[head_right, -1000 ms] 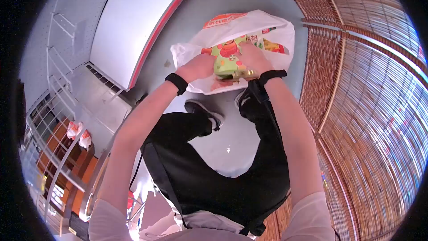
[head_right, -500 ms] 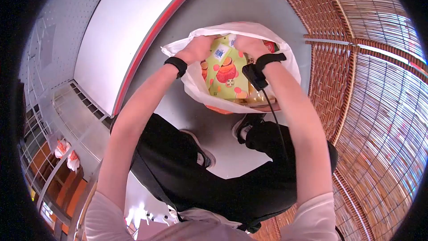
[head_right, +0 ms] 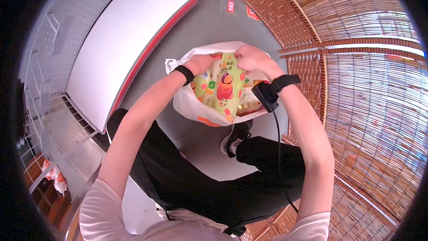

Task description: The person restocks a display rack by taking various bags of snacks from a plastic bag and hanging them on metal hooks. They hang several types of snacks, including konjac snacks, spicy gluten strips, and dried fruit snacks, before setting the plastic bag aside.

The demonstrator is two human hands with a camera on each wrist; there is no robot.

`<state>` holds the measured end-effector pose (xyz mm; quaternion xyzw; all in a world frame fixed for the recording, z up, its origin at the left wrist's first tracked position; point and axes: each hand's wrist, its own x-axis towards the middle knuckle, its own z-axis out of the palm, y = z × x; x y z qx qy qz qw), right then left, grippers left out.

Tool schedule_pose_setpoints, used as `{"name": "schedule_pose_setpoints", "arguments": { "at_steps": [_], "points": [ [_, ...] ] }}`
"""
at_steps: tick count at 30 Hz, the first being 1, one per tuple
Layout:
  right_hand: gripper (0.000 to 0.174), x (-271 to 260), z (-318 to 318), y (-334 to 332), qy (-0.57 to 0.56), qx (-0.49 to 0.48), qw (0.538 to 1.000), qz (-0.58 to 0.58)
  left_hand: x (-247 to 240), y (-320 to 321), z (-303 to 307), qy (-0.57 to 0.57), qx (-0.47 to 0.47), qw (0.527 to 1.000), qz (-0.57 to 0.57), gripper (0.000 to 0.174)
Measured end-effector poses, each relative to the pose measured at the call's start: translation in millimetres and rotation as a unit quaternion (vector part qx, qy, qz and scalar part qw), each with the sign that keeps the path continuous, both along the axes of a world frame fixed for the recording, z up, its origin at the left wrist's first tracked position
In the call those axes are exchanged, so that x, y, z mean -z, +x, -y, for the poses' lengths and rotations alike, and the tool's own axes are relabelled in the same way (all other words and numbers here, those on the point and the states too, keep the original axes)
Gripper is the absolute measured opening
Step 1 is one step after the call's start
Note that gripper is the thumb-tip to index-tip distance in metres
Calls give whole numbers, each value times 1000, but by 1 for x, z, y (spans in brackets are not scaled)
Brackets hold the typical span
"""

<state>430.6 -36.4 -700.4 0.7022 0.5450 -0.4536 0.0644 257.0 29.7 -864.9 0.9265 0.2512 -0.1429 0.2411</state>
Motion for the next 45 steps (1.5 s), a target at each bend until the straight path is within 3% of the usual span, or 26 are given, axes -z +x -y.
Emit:
{"name": "schedule_pose_setpoints", "arguments": {
  "at_steps": [3, 5, 8, 10, 16, 17, 19, 21, 23, 25, 27, 29, 33, 35, 45],
  "points": [
    [49, -35, -4, 0, 29, 28, 999, -21, -23, -1, 14, 22, 86, 996, 19, 21],
    [53, -64, -13, -3, -8, -25, 999, -24, -58, -7, 27, 61, 114, 991, 14, 19],
    [48, -93, -19, -3, 23, -53, 998, -8, -110, -28, 38, 65, 133, 984, 99, 15],
    [41, -116, -21, -8, 25, -48, 999, -9, -138, -42, 38, 84, 194, 954, 211, 13],
    [36, -176, -28, -22, 117, -55, 991, -29, -240, -115, 20, 16, 103, 912, 397, 8],
    [34, -185, -32, -28, 144, -40, 988, -47, -250, -129, 18, 34, 89, 916, 390, 8],
    [29, -204, -43, -41, 185, -89, 977, -54, -273, -154, 17, 43, 30, 872, 487, 10],
    [25, -213, -53, -55, 228, -131, 963, -62, -302, -185, 22, 98, -4, 870, 483, 13],
    [18, -220, -63, -68, 273, -70, 957, -75, -324, -209, 28, 128, -112, 843, 510, 12],
    [18, -215, -70, -87, 343, -88, 932, -80, -341, -232, 31, 167, -138, 826, 521, 10],
    [18, -215, -73, -111, 400, 3, 903, -158, -362, -256, 38, 238, -211, 815, 484, 10],
    [18, -201, -83, -122, 492, -34, 851, -181, -376, -280, 44, 259, -227, 812, 472, 11],
    [22, -215, -76, -169, 499, 64, 832, -234, -391, -319, 54, 305, -242, 799, 459, 13],
    [22, -194, -93, -169, 561, 44, 788, -250, -395, -332, 62, 311, -249, 806, 436, 9],
    [16, -203, -83, -228, 610, -121, 732, -276, -368, -352, 76, 337, -304, 786, 420, 10]
  ]
}}
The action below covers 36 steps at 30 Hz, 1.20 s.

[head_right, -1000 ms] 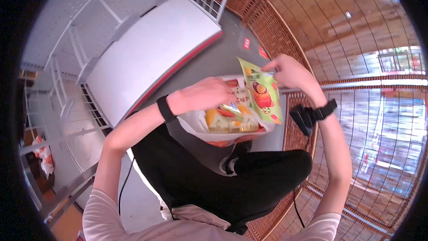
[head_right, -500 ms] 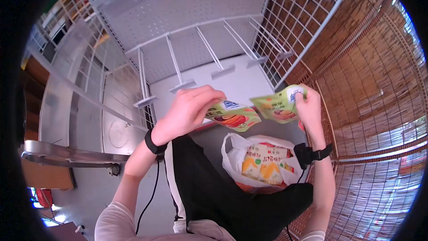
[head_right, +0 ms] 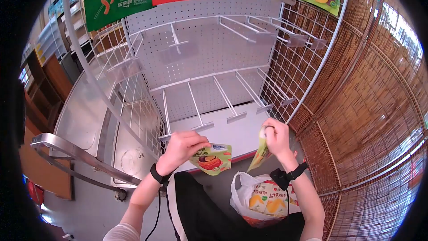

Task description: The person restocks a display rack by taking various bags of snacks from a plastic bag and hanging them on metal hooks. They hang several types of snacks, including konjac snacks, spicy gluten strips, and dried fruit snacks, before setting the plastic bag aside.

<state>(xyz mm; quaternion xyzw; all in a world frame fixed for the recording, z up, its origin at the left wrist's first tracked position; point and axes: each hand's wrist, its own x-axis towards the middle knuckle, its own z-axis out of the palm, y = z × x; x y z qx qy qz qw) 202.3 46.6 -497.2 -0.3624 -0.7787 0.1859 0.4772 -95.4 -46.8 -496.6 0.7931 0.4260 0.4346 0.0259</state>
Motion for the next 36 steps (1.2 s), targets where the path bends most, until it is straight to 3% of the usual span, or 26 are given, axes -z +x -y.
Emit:
{"name": "schedule_pose_setpoints", "arguments": {
  "at_steps": [5, 7, 8, 10, 14, 15, 19, 22, 24, 28, 29, 36],
  "points": [
    [19, -9, 25, -30, -57, -40, 997, 31, -5, -1, 7, 5, 5, 1000, 16, 10],
    [34, -21, 39, -45, -68, -81, 991, 86, -15, 1, 11, 12, 13, 999, 29, 11],
    [34, -20, 40, -49, -69, -81, 990, 89, -21, -1, 11, 11, 14, 999, 32, 11],
    [49, -19, 40, -55, -11, -150, 984, 94, -36, -4, 10, 39, 2, 998, 43, 11],
    [52, -60, 48, -65, 51, -185, 970, 152, -68, -6, 11, 63, -53, 995, 58, 13],
    [52, -60, 42, -68, 70, -173, 969, 163, -75, -7, 10, 52, -56, 995, 65, 13],
    [31, -97, 34, -95, -82, -158, 971, 158, -104, -10, 9, 167, -83, 982, 37, 11],
    [24, -123, 25, -110, -61, -197, 968, 143, -116, -19, 8, 209, -120, 970, 24, 12],
    [25, -144, 22, -121, -19, -173, 968, 183, -121, -29, 6, 253, -182, 950, 15, 10],
    [26, -158, 4, -139, 27, -134, 978, 159, -115, -55, 11, 238, -295, 924, 53, 15],
    [27, -152, -4, -146, 42, -158, 982, 95, -112, -60, 14, 195, -307, 928, 80, 24],
    [28, -126, -21, -171, 10, -117, 984, 130, -97, -74, 2, 159, -330, 926, 90, 40]
  ]
}}
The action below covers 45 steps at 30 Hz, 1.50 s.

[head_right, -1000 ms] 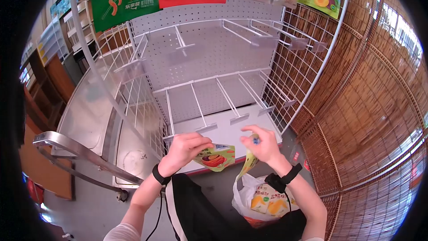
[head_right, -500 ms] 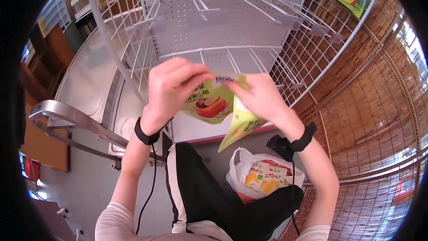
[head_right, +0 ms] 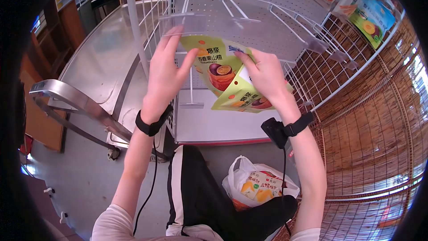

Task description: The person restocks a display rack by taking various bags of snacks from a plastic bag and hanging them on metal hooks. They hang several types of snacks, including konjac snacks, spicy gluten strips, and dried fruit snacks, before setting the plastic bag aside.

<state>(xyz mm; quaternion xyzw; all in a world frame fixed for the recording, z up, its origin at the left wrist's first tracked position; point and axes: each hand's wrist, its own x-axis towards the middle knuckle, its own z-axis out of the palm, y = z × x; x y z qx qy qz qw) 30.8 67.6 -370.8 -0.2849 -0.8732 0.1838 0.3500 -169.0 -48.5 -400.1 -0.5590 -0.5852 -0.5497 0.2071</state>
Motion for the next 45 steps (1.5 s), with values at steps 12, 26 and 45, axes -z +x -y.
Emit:
{"name": "schedule_pose_setpoints", "arguments": {
  "at_steps": [12, 26, 45],
  "points": [
    [28, 2, 9, -42, -78, -52, 991, -98, -27, -6, 9, 93, 4, 995, -40, 27],
    [26, 2, 15, -69, -10, -53, 993, -109, -21, -22, -9, 216, -73, 966, -120, 24],
    [30, 16, -6, -85, -62, -52, 983, -167, -23, -26, -28, 152, -104, 975, -122, 17]
  ]
}}
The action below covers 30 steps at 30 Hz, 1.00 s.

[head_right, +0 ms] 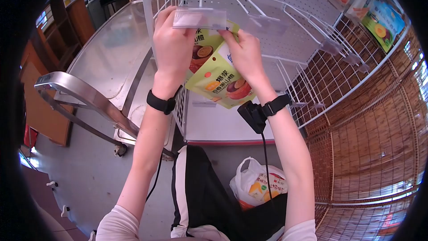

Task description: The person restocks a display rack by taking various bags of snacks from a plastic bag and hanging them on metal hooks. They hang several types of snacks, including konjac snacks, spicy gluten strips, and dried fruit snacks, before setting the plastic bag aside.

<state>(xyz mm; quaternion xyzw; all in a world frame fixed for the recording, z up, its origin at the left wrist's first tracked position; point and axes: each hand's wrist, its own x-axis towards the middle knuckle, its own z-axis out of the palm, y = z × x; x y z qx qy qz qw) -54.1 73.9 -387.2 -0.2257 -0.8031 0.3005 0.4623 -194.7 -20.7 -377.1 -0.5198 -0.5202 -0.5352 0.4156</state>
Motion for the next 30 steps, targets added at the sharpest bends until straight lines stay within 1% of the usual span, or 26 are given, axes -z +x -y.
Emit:
{"name": "schedule_pose_setpoints", "arguments": {
  "at_steps": [3, 5, 6, 8, 9, 10, 12, 14, 18, 19, 21, 22, 23, 24, 27, 28, 30],
  "points": [
    [29, 2, -5, 0, -11, -13, 1000, -19, -3, 5, 0, 21, -15, 1000, 12, 15],
    [28, 3, -6, 1, -78, -32, 996, -23, -3, 3, -1, 21, -4, 1000, 15, 13],
    [28, 3, -7, 1, -78, -33, 996, -20, -4, 1, -1, 22, 7, 1000, 16, 12],
    [35, 4, -7, 1, -80, -49, 995, -35, -6, 1, 1, 19, 18, 999, 24, 11],
    [35, 4, -6, 1, -81, -50, 995, -32, -7, 1, 0, 16, 31, 999, 28, 10],
    [35, 3, -5, 1, -74, -38, 996, -24, -6, -1, -1, 16, 30, 999, 31, 10],
    [35, 2, -4, 0, -66, -28, 997, -13, -6, -4, -3, 29, 54, 998, 32, 5],
    [35, 2, -4, -3, -62, -19, 998, -27, -8, -3, -4, 31, 45, 998, 39, 4],
    [33, 1, -1, -5, -69, -13, 997, -19, -8, -4, -8, 23, 46, 998, 41, 13],
    [31, 2, -2, -7, -61, -4, 998, -23, -7, -4, -10, 23, 46, 998, 41, 13],
    [30, 4, -5, -8, -54, 4, 998, -28, -5, -2, -13, 38, 5, 999, -10, 14],
    [32, 5, -7, -9, -37, 32, 999, -15, -4, -3, -12, 38, 6, 999, -11, 14],
    [34, 7, -8, -10, -21, 60, 998, -4, -2, -1, -12, 10, 27, 1000, -1, 12],
    [34, 6, -7, -11, -23, 61, 998, -6, -2, 0, -10, -16, 49, 999, 9, 10],
    [34, 8, -7, -17, 3, 82, 996, -22, -2, 2, -4, -39, 74, 996, 35, 12],
    [34, 9, -10, -19, -2, 80, 997, -22, 0, 5, -3, -41, 76, 996, 33, 12],
    [33, 11, -11, -20, -9, 79, 997, -24, 5, 9, 3, -74, 49, 994, 59, 17]
  ]
}}
